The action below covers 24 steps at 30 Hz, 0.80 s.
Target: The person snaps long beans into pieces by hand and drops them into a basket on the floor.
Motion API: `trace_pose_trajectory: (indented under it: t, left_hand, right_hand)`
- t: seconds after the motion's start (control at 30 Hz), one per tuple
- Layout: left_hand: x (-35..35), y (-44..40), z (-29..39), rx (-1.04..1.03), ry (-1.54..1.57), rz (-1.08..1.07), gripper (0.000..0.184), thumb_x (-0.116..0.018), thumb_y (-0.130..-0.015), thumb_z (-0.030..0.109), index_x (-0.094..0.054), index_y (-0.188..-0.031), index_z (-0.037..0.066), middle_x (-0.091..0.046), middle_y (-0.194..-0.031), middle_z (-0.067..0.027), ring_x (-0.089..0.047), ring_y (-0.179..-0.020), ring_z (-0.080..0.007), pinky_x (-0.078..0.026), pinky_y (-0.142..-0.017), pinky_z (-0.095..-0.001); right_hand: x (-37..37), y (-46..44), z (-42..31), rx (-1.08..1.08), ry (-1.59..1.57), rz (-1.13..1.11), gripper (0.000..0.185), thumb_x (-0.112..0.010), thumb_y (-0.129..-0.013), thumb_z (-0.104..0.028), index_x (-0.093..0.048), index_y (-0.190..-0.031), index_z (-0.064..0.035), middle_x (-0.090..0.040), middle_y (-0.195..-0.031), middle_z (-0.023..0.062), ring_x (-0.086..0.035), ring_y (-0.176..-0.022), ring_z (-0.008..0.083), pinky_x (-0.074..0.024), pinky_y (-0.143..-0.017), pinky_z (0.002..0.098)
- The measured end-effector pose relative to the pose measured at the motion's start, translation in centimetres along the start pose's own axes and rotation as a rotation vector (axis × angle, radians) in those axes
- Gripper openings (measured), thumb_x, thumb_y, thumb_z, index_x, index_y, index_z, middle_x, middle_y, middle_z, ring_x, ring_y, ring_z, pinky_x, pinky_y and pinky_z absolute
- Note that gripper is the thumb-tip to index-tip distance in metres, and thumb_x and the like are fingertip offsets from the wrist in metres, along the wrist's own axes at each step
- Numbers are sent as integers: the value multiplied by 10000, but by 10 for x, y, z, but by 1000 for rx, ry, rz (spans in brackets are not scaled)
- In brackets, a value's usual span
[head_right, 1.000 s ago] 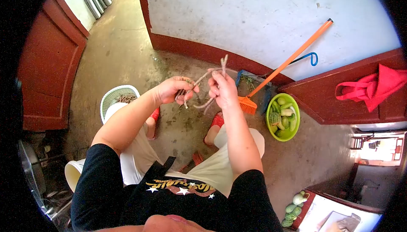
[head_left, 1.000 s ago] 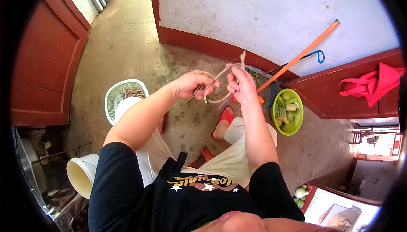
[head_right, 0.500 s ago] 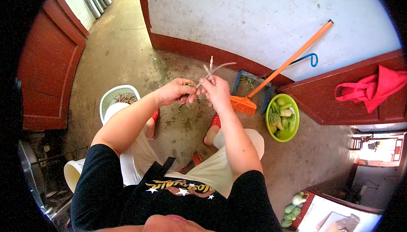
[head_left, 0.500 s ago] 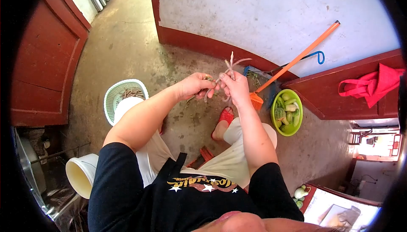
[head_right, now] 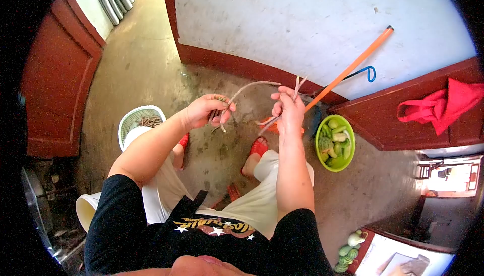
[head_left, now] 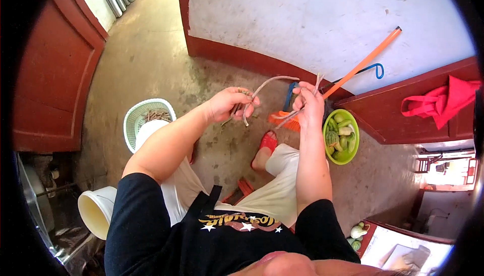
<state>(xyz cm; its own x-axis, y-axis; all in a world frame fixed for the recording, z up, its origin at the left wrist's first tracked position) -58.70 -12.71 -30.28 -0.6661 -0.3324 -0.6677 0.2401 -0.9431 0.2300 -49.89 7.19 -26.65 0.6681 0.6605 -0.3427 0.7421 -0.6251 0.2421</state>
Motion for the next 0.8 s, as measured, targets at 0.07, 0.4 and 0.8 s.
trace_pose_trajectory:
  t: [0.07, 0.4, 0.8]
  left_hand:
    - [0, -1, 1, -12, 43, -24, 162, -464, -858, 145, -564, -908, 27, -561, -617, -51, -387, -458, -81, -287, -426, -219]
    - [9, -4, 2, -178, -438, 308, 133, -600, -816, 108, -579, -892, 1, -590, -654, -15, -528, -604, -58, -410, -555, -190]
    - [10, -5, 0, -157, -836, 420, 109, -640, -762, 92, -599, -807, 1, -592, -625, -36, -539, -586, -82, -428, -547, -245]
  right_hand:
    - [4, -5, 11, -102, -82, -73, 107, -505, -842, -65, -573, -913, -24, -556, -648, 70, -419, -416, 113, -312, -385, 263]
    - [-21, 3, 30, -115, 39, -212, 96, -543, -839, -76, -569, -908, -15, -566, -653, 74, -446, -432, 95, -319, -379, 222]
    - [-52, 23, 52, -46, 518, -316, 107, -585, -815, -106, -540, -880, -34, -540, -622, 23, -412, -434, 50, -287, -375, 191]
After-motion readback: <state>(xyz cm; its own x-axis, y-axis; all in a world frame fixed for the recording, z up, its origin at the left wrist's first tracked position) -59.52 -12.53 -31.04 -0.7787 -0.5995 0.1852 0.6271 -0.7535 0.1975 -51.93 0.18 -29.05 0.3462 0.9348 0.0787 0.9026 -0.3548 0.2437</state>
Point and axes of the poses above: each hand's wrist, its own y-axis away from the middle knuckle, its own x-axis out of the back of the hand, z = x × y, the point moved 4 cm from there along -y, towards the middle knuckle
